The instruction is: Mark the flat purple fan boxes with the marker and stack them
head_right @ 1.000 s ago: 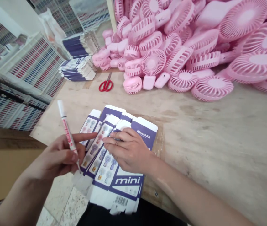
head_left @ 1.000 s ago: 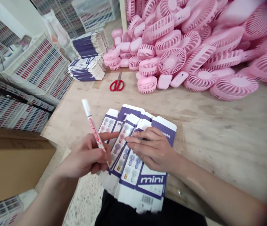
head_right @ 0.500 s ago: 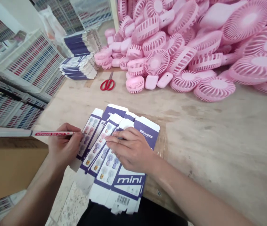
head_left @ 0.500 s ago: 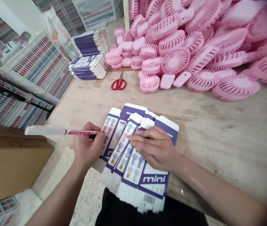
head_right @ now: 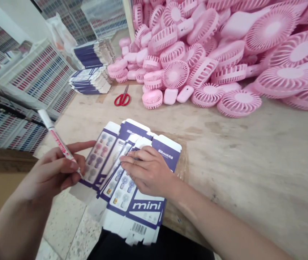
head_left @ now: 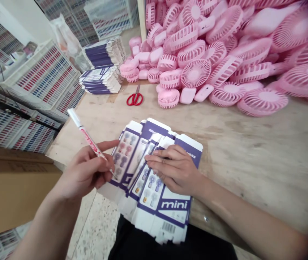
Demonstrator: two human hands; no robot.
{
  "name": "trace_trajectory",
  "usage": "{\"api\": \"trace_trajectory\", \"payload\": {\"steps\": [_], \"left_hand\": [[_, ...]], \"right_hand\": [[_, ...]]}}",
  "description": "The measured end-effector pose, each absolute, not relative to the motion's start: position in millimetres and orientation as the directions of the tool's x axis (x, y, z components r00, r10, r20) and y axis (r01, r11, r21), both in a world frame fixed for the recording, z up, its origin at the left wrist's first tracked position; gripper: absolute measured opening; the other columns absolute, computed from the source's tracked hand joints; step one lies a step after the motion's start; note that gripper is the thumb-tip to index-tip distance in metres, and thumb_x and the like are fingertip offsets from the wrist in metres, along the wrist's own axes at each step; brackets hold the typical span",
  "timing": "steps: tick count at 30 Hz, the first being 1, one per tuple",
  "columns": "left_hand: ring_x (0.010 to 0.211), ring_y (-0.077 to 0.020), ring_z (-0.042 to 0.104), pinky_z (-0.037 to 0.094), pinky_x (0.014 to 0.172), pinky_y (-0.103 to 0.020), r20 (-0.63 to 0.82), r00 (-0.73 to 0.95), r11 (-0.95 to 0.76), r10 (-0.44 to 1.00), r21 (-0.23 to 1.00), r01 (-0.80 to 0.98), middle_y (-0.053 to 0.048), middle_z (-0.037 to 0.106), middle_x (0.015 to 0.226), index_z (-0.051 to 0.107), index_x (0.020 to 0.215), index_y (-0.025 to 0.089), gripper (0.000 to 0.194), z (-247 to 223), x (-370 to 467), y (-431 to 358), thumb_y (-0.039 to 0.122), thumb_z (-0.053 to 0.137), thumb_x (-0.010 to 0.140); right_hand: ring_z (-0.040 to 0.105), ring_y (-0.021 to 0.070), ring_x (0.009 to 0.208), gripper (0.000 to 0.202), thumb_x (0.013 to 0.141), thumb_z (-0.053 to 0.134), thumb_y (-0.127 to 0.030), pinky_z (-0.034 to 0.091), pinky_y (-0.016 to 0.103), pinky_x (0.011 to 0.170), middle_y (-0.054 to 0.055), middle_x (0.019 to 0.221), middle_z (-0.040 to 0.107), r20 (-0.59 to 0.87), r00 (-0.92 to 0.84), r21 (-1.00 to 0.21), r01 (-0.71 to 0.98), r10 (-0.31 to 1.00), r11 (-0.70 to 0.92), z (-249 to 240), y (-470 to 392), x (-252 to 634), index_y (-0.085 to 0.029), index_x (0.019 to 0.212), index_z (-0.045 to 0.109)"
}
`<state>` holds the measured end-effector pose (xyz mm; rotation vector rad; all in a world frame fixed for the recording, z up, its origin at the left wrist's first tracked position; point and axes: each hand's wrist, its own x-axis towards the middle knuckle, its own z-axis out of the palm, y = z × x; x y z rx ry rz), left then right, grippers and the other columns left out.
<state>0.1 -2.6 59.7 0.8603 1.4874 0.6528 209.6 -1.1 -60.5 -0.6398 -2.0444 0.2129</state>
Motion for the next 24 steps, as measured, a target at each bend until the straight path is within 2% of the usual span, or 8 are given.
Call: {"api": "trace_trajectory", "payload": {"steps": [2,4,6,8,11,19,21,24], "left_hand": [[0.031,-0.0074,0.039,0.023,0.028,-0.016,-0.623,0.125,0.606,0.772,0.781,0.150,0.001,0.055,0.047,0.058,0.111,0.012,0.055,55,6,-6,0.020,0.060,0.057],[0.030,-0.0068,0.038,0.025,0.030,-0.017,-0.579,0.140,0.561,0.803,0.814,0.148,0.001,0.055,0.046,0.061,0.102,0.012,0.043,44,8,-7,0.019,0.058,0.059],[0.034,-0.0066,0.041,0.028,0.033,-0.017,-0.385,-0.051,0.388,0.921,0.909,0.153,0.001,0.056,0.047,0.062,0.084,0.013,0.024,31,6,-5,0.017,0.057,0.061],[0.037,-0.0064,0.044,0.031,0.036,-0.016,-0.154,-0.287,0.228,0.945,0.942,0.245,0.002,0.057,0.049,0.058,0.070,0.015,0.008,18,2,-3,0.016,0.058,0.063],[0.039,-0.0070,0.045,0.032,0.036,-0.017,-0.014,-0.405,0.185,0.914,0.903,0.388,0.002,0.059,0.053,0.055,0.067,0.017,0.002,4,0,-2,0.017,0.057,0.066],[0.041,-0.0073,0.041,0.030,0.038,-0.018,0.085,-0.336,0.157,0.938,0.760,0.631,0.005,0.049,0.047,0.056,0.065,0.017,0.004,1,3,-7,0.017,0.060,0.066],[0.042,-0.0075,0.044,0.032,0.039,-0.018,0.048,-0.375,0.163,0.926,0.843,0.512,0.004,0.054,0.050,0.055,0.065,0.017,0.004,5,0,-5,0.015,0.059,0.066],[0.039,-0.0070,0.044,0.031,0.038,-0.018,-0.200,-0.320,0.266,0.926,0.947,0.178,0.002,0.056,0.050,0.058,0.073,0.016,0.008,18,-7,3,0.014,0.057,0.065]], "right_hand": [[0.059,0.0161,0.093,0.021,0.080,0.051,-0.011,0.044,0.034,0.076,0.002,0.101,0.069,0.741,-0.419,-0.391,0.366,0.525,0.844,-60,-1,210,-0.016,0.100,0.059],[0.059,0.0160,0.093,0.022,0.081,0.051,-0.011,0.044,0.034,0.076,0.001,0.101,0.069,0.735,-0.422,-0.395,0.370,0.531,0.841,-60,-1,210,-0.017,0.100,0.059],[0.060,0.0158,0.093,0.022,0.081,0.050,-0.012,0.044,0.034,0.076,0.001,0.101,0.069,0.735,-0.419,-0.405,0.360,0.533,0.841,-61,-1,210,-0.018,0.101,0.059],[0.060,0.0153,0.093,0.024,0.081,0.048,-0.012,0.045,0.033,0.074,0.000,0.102,0.069,0.735,-0.418,-0.416,0.345,0.534,0.842,-61,0,210,-0.019,0.101,0.058],[0.060,0.0150,0.093,0.024,0.081,0.048,-0.010,0.045,0.033,0.074,0.001,0.102,0.069,0.734,-0.420,-0.426,0.327,0.534,0.843,-62,1,210,-0.018,0.101,0.058],[0.059,0.0165,0.092,0.021,0.080,0.052,-0.011,0.045,0.034,0.074,0.002,0.103,0.069,0.727,-0.423,-0.444,0.311,0.540,0.841,-62,1,211,-0.016,0.100,0.059],[0.059,0.0162,0.092,0.021,0.080,0.051,-0.011,0.045,0.033,0.074,0.002,0.103,0.069,0.725,-0.426,-0.444,0.312,0.541,0.840,-62,1,211,-0.016,0.100,0.059],[0.060,0.0159,0.092,0.022,0.080,0.050,-0.009,0.045,0.033,0.074,0.001,0.102,0.069,0.729,-0.425,-0.441,0.310,0.537,0.842,-61,1,211,-0.016,0.100,0.059]]}}
